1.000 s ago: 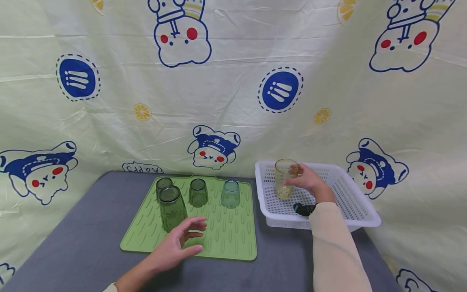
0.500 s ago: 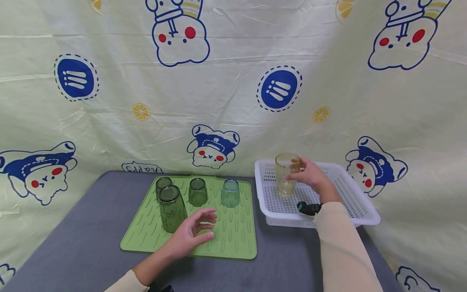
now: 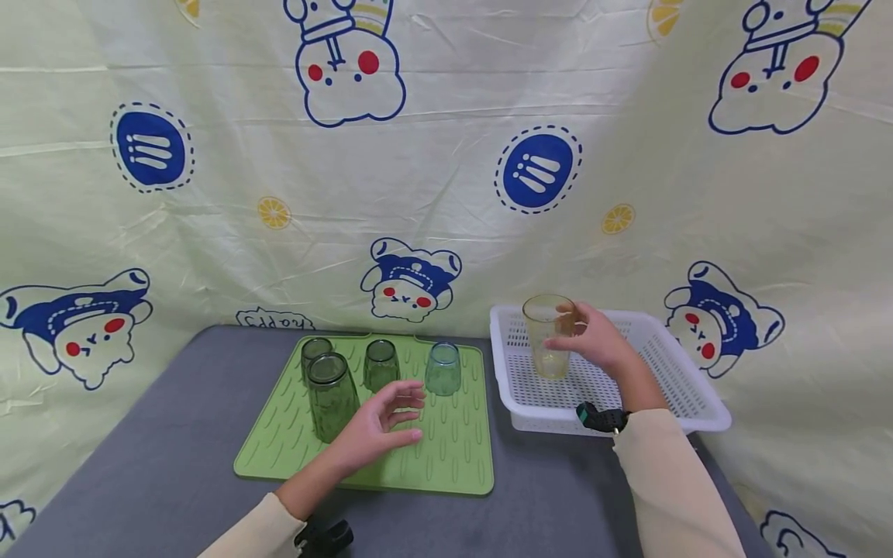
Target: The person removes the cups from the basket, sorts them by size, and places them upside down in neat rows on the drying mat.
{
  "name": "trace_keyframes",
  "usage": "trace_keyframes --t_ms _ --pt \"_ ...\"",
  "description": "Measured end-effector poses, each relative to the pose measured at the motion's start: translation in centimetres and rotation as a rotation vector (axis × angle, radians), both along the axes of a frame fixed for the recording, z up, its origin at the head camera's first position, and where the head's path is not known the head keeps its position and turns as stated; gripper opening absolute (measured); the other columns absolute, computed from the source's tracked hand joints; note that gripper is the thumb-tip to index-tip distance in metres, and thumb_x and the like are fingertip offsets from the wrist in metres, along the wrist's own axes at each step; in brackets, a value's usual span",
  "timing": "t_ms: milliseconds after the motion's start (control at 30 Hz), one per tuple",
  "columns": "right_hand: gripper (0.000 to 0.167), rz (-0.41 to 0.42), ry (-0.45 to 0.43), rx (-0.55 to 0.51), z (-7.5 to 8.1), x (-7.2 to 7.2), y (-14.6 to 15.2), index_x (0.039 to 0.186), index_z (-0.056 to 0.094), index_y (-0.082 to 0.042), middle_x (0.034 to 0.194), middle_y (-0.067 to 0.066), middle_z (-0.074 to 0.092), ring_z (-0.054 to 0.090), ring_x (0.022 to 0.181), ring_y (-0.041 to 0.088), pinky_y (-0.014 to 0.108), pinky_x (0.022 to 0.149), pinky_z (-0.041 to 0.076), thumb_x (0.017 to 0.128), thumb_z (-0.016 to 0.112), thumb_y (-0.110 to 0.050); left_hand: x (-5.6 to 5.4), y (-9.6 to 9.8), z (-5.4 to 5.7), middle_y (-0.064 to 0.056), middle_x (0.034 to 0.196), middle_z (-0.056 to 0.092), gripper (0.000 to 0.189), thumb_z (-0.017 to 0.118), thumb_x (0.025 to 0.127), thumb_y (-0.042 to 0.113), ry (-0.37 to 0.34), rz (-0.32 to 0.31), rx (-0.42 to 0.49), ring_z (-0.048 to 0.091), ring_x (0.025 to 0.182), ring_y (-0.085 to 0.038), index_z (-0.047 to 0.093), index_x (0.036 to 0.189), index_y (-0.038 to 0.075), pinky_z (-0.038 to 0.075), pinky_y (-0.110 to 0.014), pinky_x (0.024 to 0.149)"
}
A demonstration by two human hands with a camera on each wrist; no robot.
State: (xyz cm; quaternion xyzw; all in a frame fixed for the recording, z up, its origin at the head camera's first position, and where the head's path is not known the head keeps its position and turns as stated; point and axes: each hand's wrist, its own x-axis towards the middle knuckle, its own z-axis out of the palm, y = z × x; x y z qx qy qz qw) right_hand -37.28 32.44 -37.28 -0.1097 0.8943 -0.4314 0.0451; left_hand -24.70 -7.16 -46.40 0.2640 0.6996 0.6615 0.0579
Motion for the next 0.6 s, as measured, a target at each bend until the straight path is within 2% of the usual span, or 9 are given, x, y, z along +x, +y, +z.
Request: trace_keyframes --t_ms 233,400,500,600 --pt "0.087 0.010 0.075 0.019 0.4 1.8 -1.2 0.155 0.036 -0.011 0.145 0.022 0.052 0.046 0.140 0.046 0.069 0.107 0.044 0.087 0.083 -0.038 -1.0 0.6 0.4 -0.013 0.148 0.051 0.072 0.079 0.090 0.012 -0.038 -0.007 0.025 0.051 0.139 -0.032 0.043 0.153 0.014 0.045 -0.040 0.116" --pt "0.080 0.035 0.153 0.040 0.2 2.6 -2.0 0.152 0.043 -0.012 0.136 0.017 0.059 0.057 0.126 0.035 0.058 0.102 0.051 0.087 0.083 -0.036 -1.5 1.1 0.8 -0.013 0.154 0.047 0.070 0.075 0.094 0.012 -0.069 -0.034 0.059 0.047 0.143 -0.033 0.040 0.155 0.015 0.041 -0.045 0.120" --pt "0.077 0.045 0.191 0.051 0.2 3.1 -2.5 0.150 0.047 -0.013 0.133 0.014 0.060 0.060 0.120 0.031 0.052 0.099 0.053 0.086 0.084 -0.034 -1.7 1.4 0.9 -0.011 0.158 0.044 0.070 0.074 0.094 0.013 -0.061 -0.045 0.057 0.044 0.145 -0.035 0.039 0.156 0.016 0.038 -0.046 0.121" --pt "0.076 0.064 0.216 0.061 0.2 3.6 -3.0 0.148 0.049 -0.014 0.133 0.013 0.061 0.061 0.118 0.030 0.052 0.100 0.053 0.085 0.086 -0.033 -1.9 1.6 1.0 -0.008 0.159 0.043 0.072 0.075 0.094 0.015 -0.040 -0.042 0.038 0.043 0.145 -0.036 0.039 0.156 0.018 0.039 -0.046 0.121"
